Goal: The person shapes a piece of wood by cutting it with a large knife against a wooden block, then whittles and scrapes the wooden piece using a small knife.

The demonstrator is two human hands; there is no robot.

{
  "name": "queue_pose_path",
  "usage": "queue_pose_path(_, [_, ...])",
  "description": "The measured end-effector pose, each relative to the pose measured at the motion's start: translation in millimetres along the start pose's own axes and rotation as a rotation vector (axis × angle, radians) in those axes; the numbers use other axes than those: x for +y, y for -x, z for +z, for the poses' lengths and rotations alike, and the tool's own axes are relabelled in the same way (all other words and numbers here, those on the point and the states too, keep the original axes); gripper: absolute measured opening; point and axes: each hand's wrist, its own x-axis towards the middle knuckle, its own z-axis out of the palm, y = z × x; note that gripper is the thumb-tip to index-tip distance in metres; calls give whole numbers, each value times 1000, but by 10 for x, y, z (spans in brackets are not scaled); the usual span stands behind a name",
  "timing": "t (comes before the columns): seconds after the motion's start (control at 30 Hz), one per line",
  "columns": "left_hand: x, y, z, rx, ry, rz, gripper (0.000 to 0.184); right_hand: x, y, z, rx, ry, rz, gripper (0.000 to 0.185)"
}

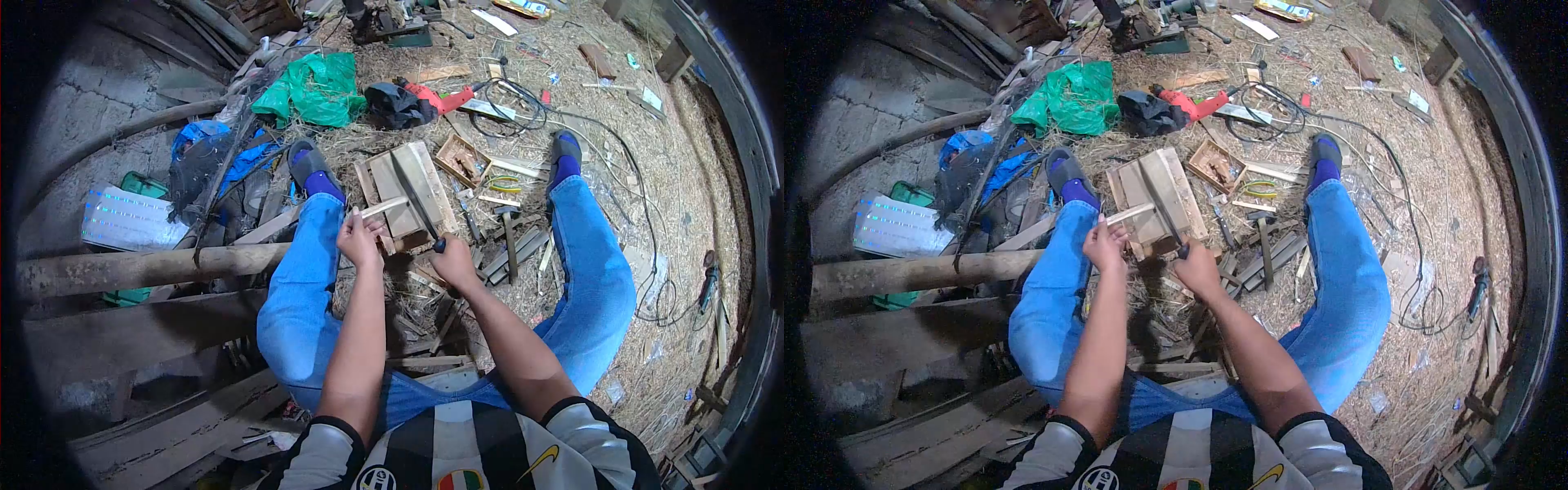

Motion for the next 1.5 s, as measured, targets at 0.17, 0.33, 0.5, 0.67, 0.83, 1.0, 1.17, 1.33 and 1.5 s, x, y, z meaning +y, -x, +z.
queue_pose_path(0.17, [-63,-168,-207,64,33,-142,18,-5,-15,-18,-119,-250,199,28])
queue_pose_path(0.33, [-118,-212,-288,71,71,-469,13,181,-89,60,-87,-270,164,28])
queue_pose_path(0.5, [-277,-312,-365,7,244,-703,16,245,-125,92,-92,-295,133,28])
queue_pose_path(0.67, [-282,-285,-357,-11,309,-727,19,53,-51,-71,-111,-247,155,30])
queue_pose_path(0.83, [58,-18,-188,-68,134,-511,14,172,-94,8,4,-84,24,28])
queue_pose_path(1.0, [375,167,-39,-146,-86,-336,21,-25,-10,-113,61,-18,-8,30])
queue_pose_path(1.17, [496,287,214,-222,-275,-68,19,-244,66,-193,69,17,-41,30])
queue_pose_path(1.33, [473,270,411,-189,-189,-26,24,-194,58,-128,21,40,-61,31])
queue_pose_path(1.5, [420,219,526,-167,-72,-45,32,-169,37,-130,20,8,-56,30])
